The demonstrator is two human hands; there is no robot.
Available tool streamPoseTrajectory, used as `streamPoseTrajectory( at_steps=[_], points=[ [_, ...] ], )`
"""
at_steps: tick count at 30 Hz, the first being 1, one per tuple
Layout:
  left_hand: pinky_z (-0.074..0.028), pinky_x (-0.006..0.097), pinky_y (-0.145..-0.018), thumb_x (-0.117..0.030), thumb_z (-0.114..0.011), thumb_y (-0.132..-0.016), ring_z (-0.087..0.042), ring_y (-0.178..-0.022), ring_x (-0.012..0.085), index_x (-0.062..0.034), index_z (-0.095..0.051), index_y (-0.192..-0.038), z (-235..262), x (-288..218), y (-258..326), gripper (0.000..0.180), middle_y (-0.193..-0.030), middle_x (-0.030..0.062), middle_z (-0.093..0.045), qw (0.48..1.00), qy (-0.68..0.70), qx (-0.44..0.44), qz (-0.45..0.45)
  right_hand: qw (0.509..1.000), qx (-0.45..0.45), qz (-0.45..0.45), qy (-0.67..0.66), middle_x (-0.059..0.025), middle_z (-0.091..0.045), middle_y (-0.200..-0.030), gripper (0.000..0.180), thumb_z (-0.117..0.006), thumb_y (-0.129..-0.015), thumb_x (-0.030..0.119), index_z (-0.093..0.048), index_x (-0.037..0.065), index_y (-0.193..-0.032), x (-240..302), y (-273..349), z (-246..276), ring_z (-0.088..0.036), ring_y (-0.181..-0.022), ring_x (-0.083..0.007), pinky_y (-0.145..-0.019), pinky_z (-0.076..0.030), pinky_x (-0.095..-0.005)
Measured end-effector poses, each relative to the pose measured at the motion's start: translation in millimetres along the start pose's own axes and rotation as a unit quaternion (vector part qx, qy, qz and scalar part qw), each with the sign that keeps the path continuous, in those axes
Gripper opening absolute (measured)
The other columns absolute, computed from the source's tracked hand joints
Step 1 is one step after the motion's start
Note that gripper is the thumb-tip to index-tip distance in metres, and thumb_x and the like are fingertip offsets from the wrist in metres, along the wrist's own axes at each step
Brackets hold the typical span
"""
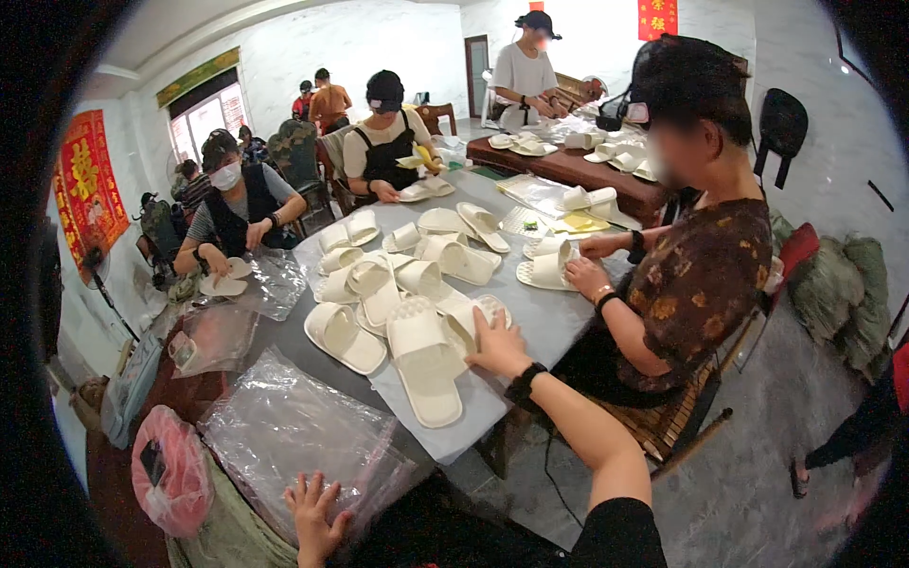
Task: Picking up pairs of slippers and placing them into a large collection bag.
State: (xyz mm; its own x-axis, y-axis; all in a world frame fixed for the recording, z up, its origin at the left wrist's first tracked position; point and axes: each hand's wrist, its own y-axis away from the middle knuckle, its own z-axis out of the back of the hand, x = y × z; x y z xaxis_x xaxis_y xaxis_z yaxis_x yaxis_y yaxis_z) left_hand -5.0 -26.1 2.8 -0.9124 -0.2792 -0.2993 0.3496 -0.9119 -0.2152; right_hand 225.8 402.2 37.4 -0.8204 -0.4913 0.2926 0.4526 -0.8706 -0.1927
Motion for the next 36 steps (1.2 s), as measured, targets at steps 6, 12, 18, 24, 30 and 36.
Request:
streamPoseTrajectory(
  at_steps=[6, 12, 18, 24, 30, 36],
  points=[
    [-0.022, 0.065, -0.116, -0.033, -0.071, -0.088, -0.034, -0.144, 0.0468, -0.0195, -0.06, -0.139, -4.2, 5.7, -3.7, 0.055, -0.156, 0.0132, -0.044, 1.0, -0.024, 0.014, -0.01, 0.992, -0.077, 0.058, -0.079, -0.0233, -0.051, -0.134, 0.064, -0.072, -0.084, 0.028, -0.05, 0.011, -0.141, -22.2, -35.6, 3.8, -0.059, -0.111, -0.0468, -0.092, -0.051, -0.0529],
    [-0.022, 0.062, -0.117, -0.032, -0.072, -0.088, -0.034, -0.143, 0.0474, -0.018, -0.061, -0.138, 1.1, 5.1, 0.6, 0.054, -0.155, 0.015, -0.045, 0.999, -0.001, 0.021, -0.026, 0.988, 0.088, 0.076, -0.101, -0.025, -0.048, -0.137, 0.074, -0.073, -0.083, 0.027, -0.042, 0.013, -0.148, -43.3, -52.0, -10.5, -0.054, -0.119, -0.0499, -0.097, -0.05, -0.0531],
    [-0.021, 0.06, -0.117, -0.032, -0.071, -0.088, -0.034, -0.144, 0.0469, -0.0186, -0.061, -0.14, -2.8, 7.5, -6.9, 0.055, -0.154, 0.0166, -0.045, 0.999, -0.023, 0.017, -0.046, 0.977, -0.115, -0.033, -0.174, -0.0288, -0.032, -0.154, 0.081, -0.071, -0.086, 0.021, -0.031, 0.01, -0.156, -107.3, 32.2, 18.4, -0.043, -0.136, -0.047, -0.111, -0.041, -0.0488],
    [-0.025, 0.059, -0.117, -0.034, -0.069, -0.089, -0.04, -0.14, 0.0446, -0.0135, -0.062, -0.139, -0.1, 28.4, 2.9, 0.054, -0.149, 0.0161, -0.052, 0.998, 0.004, -0.008, -0.068, 0.95, -0.232, -0.081, -0.195, -0.0228, -0.055, -0.139, 0.055, -0.055, -0.091, 0.003, -0.045, 0.0, -0.145, -154.6, 87.4, 14.0, -0.049, -0.134, -0.0352, -0.112, -0.039, -0.0429],
    [-0.011, 0.067, -0.117, -0.037, -0.074, -0.081, -0.028, -0.148, 0.0454, -0.0147, -0.067, -0.129, -7.1, 16.0, -0.5, 0.053, -0.153, 0.0173, -0.046, 1.0, -0.014, -0.005, -0.009, 0.95, 0.051, 0.089, -0.296, -0.0215, -0.071, -0.104, 0.042, -0.066, -0.092, 0.03, -0.066, 0.0, -0.123, -38.8, 66.9, 6.6, -0.067, -0.102, -0.037, -0.089, -0.053, -0.0398],
    [-0.01, 0.068, -0.117, -0.032, -0.076, -0.078, -0.028, -0.147, 0.0464, -0.0154, -0.066, -0.131, -2.3, -3.0, -6.5, 0.056, -0.153, 0.0168, -0.046, 1.0, 0.009, 0.005, 0.001, 0.962, 0.15, 0.02, -0.226, -0.0271, -0.063, -0.117, 0.079, -0.07, -0.09, 0.038, -0.035, 0.0, -0.15, 19.8, 49.5, -16.3, -0.067, -0.092, -0.0451, -0.083, -0.054, -0.0491]
  ],
)
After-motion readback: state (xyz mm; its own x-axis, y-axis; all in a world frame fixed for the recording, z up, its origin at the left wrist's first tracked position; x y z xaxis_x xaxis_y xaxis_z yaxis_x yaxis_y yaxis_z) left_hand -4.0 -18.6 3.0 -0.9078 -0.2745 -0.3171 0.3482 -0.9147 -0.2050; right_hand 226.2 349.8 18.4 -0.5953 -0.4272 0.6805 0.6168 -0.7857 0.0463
